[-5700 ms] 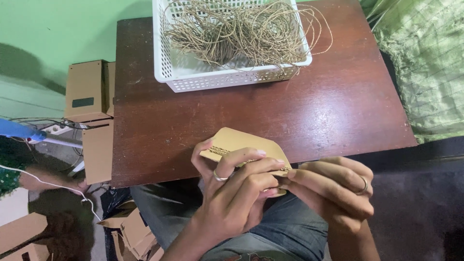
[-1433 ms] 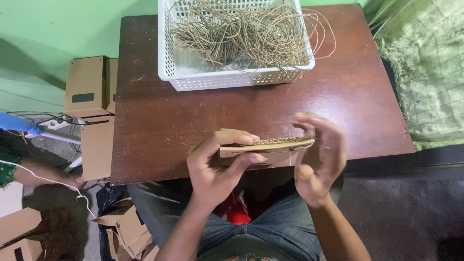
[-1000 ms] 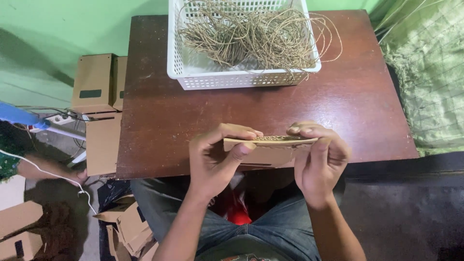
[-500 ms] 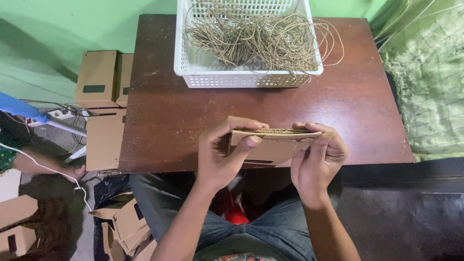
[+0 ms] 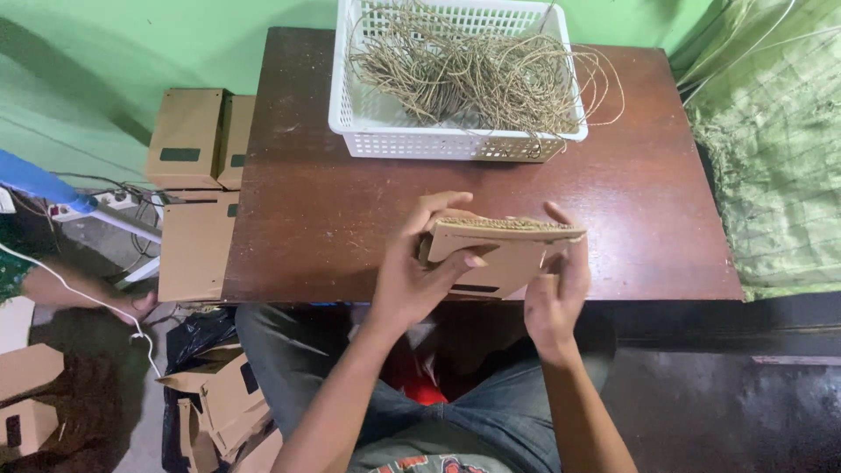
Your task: Assembling a small cardboard gift box by folding the panels and threading a natural fiber string through pre-punched holes.
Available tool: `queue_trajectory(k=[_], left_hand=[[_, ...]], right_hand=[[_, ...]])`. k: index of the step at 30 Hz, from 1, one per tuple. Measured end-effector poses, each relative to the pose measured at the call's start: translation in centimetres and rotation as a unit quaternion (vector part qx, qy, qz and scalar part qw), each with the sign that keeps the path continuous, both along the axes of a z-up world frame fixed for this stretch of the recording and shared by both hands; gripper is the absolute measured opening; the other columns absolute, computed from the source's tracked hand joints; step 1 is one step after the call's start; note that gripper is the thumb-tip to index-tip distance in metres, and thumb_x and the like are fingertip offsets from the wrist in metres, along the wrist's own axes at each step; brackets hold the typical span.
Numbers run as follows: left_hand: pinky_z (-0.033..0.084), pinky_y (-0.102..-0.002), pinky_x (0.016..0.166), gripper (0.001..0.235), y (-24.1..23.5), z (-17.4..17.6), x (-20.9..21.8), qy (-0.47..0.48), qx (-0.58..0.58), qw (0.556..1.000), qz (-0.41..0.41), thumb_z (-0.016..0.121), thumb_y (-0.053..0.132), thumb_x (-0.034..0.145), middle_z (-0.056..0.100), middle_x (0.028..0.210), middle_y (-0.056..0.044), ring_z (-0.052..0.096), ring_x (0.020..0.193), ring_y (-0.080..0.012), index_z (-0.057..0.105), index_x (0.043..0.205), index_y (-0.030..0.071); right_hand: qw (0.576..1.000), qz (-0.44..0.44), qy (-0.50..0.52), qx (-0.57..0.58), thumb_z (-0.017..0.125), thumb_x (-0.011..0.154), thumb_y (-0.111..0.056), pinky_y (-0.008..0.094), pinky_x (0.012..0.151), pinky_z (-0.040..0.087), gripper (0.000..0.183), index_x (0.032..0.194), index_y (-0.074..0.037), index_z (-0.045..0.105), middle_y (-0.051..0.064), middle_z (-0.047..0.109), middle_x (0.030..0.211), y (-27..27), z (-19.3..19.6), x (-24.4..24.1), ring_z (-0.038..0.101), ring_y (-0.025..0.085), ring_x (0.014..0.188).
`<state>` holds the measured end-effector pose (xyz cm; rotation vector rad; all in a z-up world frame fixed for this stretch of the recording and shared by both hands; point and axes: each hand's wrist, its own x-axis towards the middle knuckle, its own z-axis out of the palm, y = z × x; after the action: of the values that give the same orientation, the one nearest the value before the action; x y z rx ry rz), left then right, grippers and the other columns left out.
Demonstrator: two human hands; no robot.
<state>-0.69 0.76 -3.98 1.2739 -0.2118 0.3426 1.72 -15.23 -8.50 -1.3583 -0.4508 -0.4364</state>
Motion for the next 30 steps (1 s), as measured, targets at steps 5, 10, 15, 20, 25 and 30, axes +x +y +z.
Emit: queue_trajectory(k=[5,10,15,20,25,30], left_hand=[[0.053,-0.052,0.078,0.063,1.7,-2.8,-0.4,0.081,0.17,0.982,-0.03,0.082,0.029,0.07,0.063,0.094,-0.019,0.061,0.097,-0.0356,0.055,0.122,0.005],[0.046,-0.056,0.084,0.056,2.3,-2.1,-2.0,0.087,0.21,0.974,-0.003,0.08,0.018,0.069,0.064,0.099,-0.027,0.059,0.101,-0.0473,0.056,0.115,-0.001],[0.048,-0.042,0.087,0.049,2.1,-3.5,-3.1,0.115,0.109,0.987,0.007,0.083,0.026,0.068,0.069,0.093,-0.006,0.06,0.093,-0.0181,0.063,0.111,0.012],[0.046,-0.039,0.092,0.036,6.3,-13.8,-4.6,0.096,-0.026,0.952,0.289,0.06,0.019,0.085,0.064,0.105,-0.004,0.054,0.098,-0.0122,0.058,0.119,0.007],[0.037,-0.032,0.107,0.04,13.3,-13.0,-10.0,0.022,-0.031,0.893,0.449,0.043,0.028,0.099,0.052,0.127,-0.005,0.047,0.115,-0.0133,0.046,0.132,0.007],[0.038,-0.039,0.11,0.035,21.4,-11.0,-14.9,-0.059,-0.107,0.846,0.518,0.05,0.029,0.092,0.055,0.124,-0.01,0.049,0.122,-0.0233,0.053,0.121,0.01]], right_hand=[[0.974,0.044,0.071,-0.212,0.065,0.084,-0.026,0.036,0.068,0.056,0.05,0.122,0.0,0.048,0.013,0.056,0.1,-3.0,-4.2,0.9,0.064,0.024,0.084],[0.95,0.037,0.04,-0.306,0.062,0.087,-0.024,0.033,0.06,0.049,0.026,0.105,-0.006,0.055,0.004,0.055,0.071,-2.0,-0.8,-0.2,0.056,0.016,0.061],[0.962,0.035,0.041,-0.266,0.049,0.093,-0.036,0.03,0.061,0.047,0.034,0.109,-0.005,0.052,0.0,0.045,0.067,-0.8,0.4,-0.8,0.048,0.012,0.061],[0.945,0.112,0.042,-0.305,0.032,0.092,-0.055,0.051,0.09,0.046,0.071,0.135,-0.001,0.044,0.018,0.067,0.094,0.6,1.3,-0.6,0.064,0.032,0.093],[0.946,0.102,0.059,-0.302,0.029,0.099,-0.038,0.037,0.087,0.046,0.052,0.124,0.001,0.052,0.012,0.067,0.098,0.1,-0.7,-1.3,0.064,0.023,0.09],[0.942,0.108,0.083,-0.307,0.03,0.1,-0.041,0.031,0.089,0.045,0.055,0.12,0.005,0.052,0.012,0.064,0.102,0.3,-0.5,-1.2,0.062,0.021,0.094]])
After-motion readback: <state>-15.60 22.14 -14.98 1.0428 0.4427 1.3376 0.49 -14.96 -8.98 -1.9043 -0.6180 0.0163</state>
